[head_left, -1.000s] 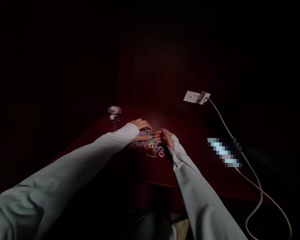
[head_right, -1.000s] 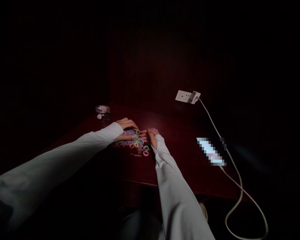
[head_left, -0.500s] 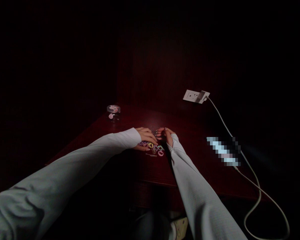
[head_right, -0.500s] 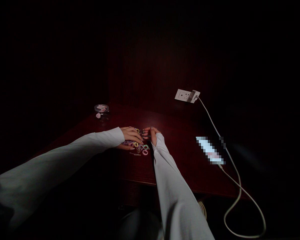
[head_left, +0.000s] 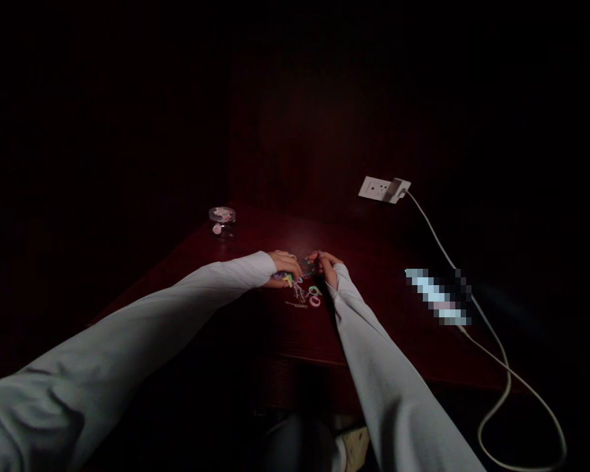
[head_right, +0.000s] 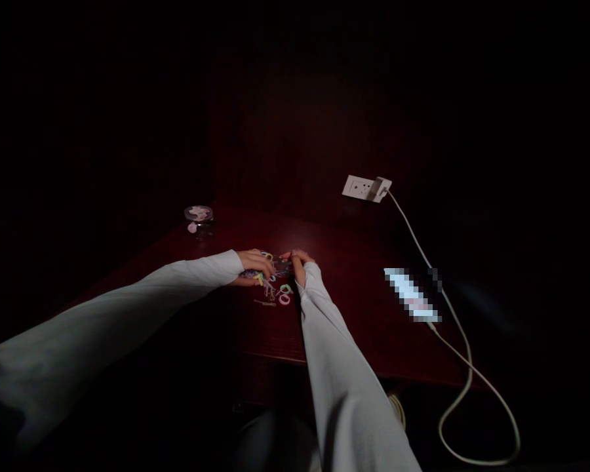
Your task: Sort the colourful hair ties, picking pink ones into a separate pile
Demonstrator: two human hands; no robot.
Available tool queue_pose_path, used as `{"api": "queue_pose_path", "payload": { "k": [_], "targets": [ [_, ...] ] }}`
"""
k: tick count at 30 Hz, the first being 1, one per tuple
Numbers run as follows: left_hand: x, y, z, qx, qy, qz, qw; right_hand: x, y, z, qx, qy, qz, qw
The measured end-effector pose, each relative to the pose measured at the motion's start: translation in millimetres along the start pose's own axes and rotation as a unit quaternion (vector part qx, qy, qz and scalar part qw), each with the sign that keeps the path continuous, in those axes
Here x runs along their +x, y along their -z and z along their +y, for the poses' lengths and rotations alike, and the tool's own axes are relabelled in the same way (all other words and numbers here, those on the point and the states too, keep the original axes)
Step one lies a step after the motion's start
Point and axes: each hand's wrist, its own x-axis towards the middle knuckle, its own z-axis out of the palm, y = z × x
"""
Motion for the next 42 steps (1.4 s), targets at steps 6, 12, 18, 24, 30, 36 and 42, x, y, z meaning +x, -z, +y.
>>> {"api": "queue_pose_path", "payload": {
  "k": [6,12,18,24,30,36,42],
  "targets": [
    [2,7.1,0,-0.023,0.011,0.015,1.000,-3,-2,-7,-0.008,-0.001,0.012,1.000],
    [-6,24.6,-3,-0.027,0.048,0.113,0.992,-4,1,-8,-0.004,0.011,0.000,1.000],
    [-19,29.2,-13,0.047,0.087,0.064,0.993,-5,2,-4,-0.012,0.011,-0.011,1.000],
    [-26,29.8,-12,0.133,0.099,0.048,0.985,-8,2,-12,-0.016,0.016,-0.015,1.000],
    [-29,34.7,-18,0.121,0.097,0.065,0.986,-6,4,-11,-0.038,0.047,-0.018,0.998],
    [-39,40.0,-26,0.090,0.103,0.062,0.989,-5,5,-6,-0.032,0.040,-0.024,0.998],
    [-50,42.9,-29,0.038,0.091,0.013,0.995,-4,5,-3,-0.022,0.052,-0.036,0.998]
  ]
}}
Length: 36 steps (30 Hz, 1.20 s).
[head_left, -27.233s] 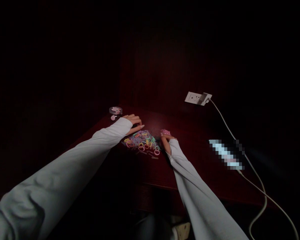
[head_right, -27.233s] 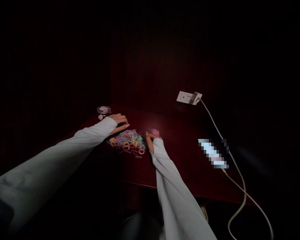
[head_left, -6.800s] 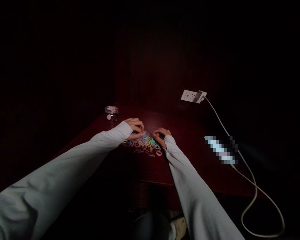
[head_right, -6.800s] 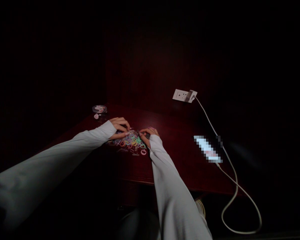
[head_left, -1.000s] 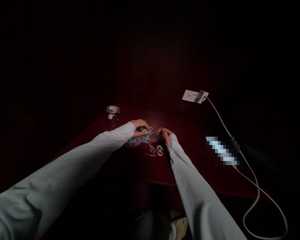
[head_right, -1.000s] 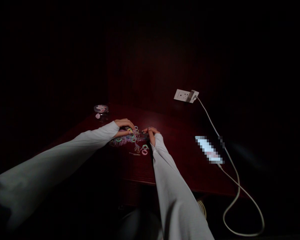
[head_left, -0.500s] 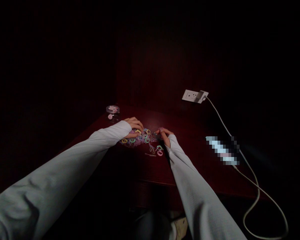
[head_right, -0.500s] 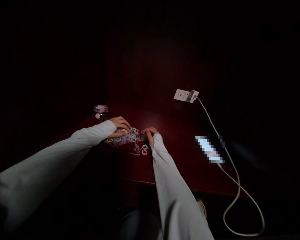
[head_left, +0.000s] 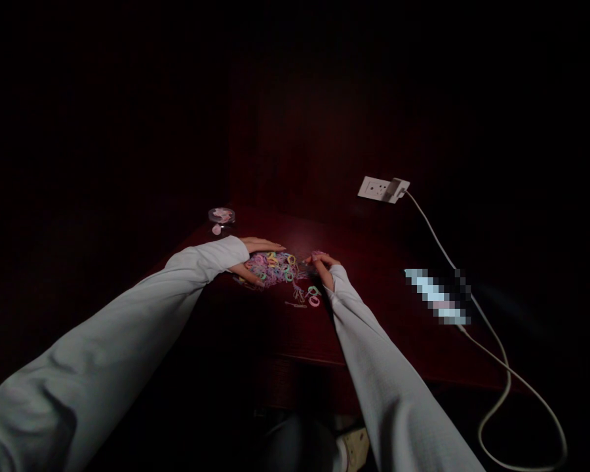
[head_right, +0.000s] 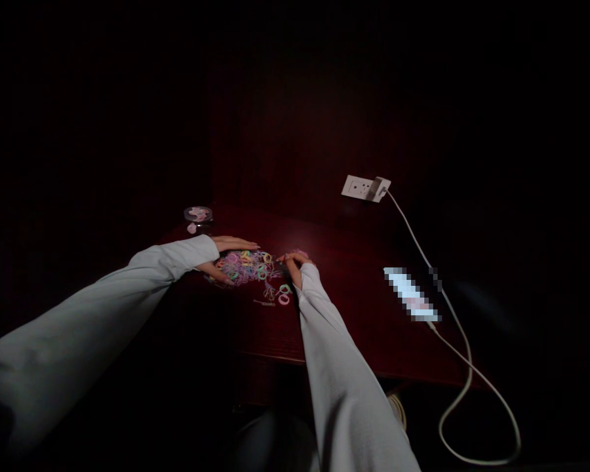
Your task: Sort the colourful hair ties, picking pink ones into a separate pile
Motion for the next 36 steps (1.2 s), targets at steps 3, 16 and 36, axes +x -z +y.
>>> {"api": "queue_pose_path", "payload": {
  "k": [3,16,36],
  "targets": [
    [-3,7.0,-1,0.023,0.032,-0.032,0.999,1,0,3,-0.003,-0.004,-0.002,1.000],
    [6,0.9,-19,-0.020,0.033,-0.070,0.997,0,0,1,-0.005,-0.009,-0.012,1.000],
    [5,12.3,2,0.046,-0.027,0.043,0.998,-6,0,-14,-0.056,-0.032,-0.011,0.998]
  ]
}}
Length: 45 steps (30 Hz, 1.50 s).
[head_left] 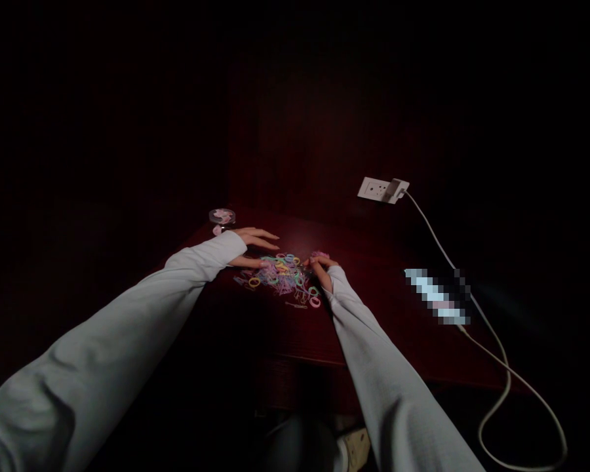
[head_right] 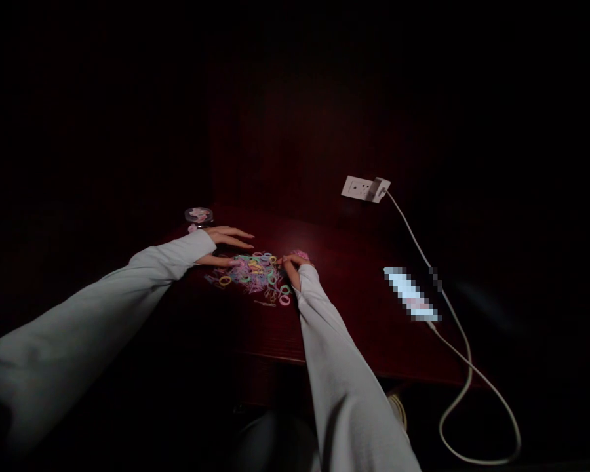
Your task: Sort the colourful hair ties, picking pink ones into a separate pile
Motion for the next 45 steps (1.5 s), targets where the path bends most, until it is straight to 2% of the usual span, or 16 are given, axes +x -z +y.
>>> {"api": "queue_pose_path", "payload": {
  "k": [6,11,17,23,26,30,34,38,40,42,45],
  "targets": [
    [-3,6.2,-11,-0.004,0.019,-0.012,1.000,-4,3,2,-0.036,0.027,-0.043,0.998],
    [-4,-2.1,-15,0.028,0.036,-0.012,0.999,-5,3,-6,-0.056,0.042,-0.042,0.997],
    [-12,-14.5,-19,0.069,0.068,-0.049,0.994,-8,-1,-12,-0.095,0.101,-0.045,0.989],
    [-11,-22.4,-16,0.053,0.061,-0.063,0.995,-11,-3,-16,-0.117,0.111,-0.063,0.985],
    [-9,-22.0,-13,0.037,0.049,-0.058,0.996,-11,-1,-17,-0.118,0.121,-0.054,0.984],
    [-4,-15.4,-9,0.004,0.034,-0.023,0.999,-14,1,-20,-0.138,0.150,-0.027,0.979],
    [1,-10.5,-6,-0.015,0.030,0.006,0.999,-25,-13,-41,-0.201,0.220,-0.009,0.955],
    [3,-11.9,-2,-0.015,0.033,-0.001,0.999,-41,-39,-65,-0.276,0.326,-0.100,0.899],
    [3,-13.0,0,-0.010,0.033,-0.007,0.999,-46,-46,-69,-0.311,0.348,-0.113,0.877],
    [4,-13.0,1,-0.004,0.033,-0.011,0.999,-48,-48,-69,-0.325,0.351,-0.108,0.871],
    [4,-10.9,2,0.005,0.037,-0.010,0.999,-47,-42,-64,-0.315,0.341,-0.092,0.881]
  ]
}}
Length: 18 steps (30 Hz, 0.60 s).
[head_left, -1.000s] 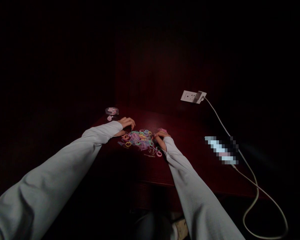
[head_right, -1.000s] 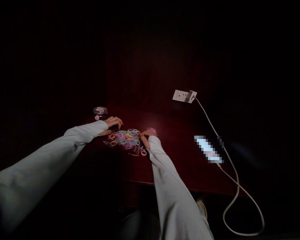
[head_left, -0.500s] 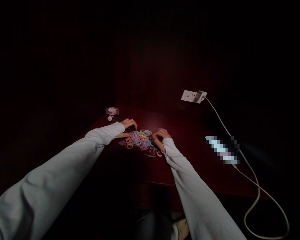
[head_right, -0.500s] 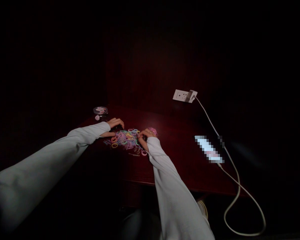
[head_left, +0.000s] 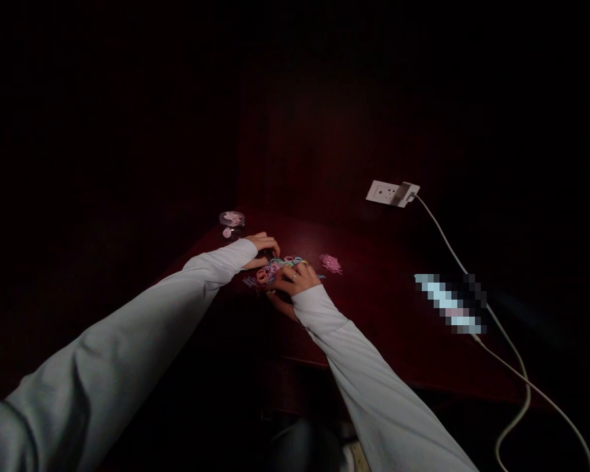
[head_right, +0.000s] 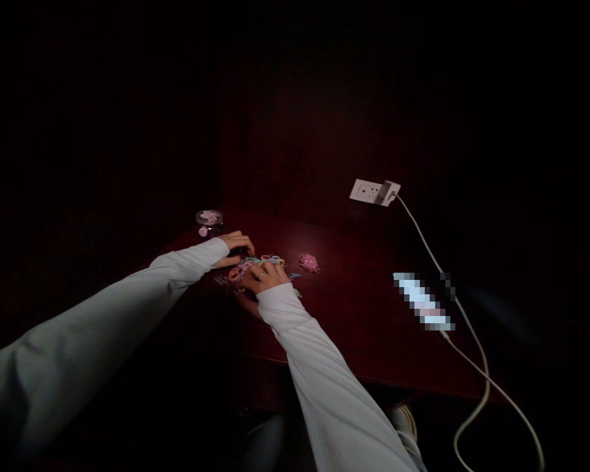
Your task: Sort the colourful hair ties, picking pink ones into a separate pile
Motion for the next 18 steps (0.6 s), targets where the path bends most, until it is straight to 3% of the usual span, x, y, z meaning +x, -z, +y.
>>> {"api": "queue_pose_path", "payload": {
  "k": [7,11,18],
  "targets": [
    [1,2.6,0,0.011,0.003,-0.003,1.000,0,1,3,0.036,-0.074,0.051,0.995],
    [2,-1.0,2,0.018,0.006,0.006,1.000,2,-5,-2,0.031,-0.059,0.038,0.997],
    [2,-0.8,6,0.025,0.003,-0.002,1.000,2,-12,3,0.023,-0.091,0.022,0.995]
  ]
}}
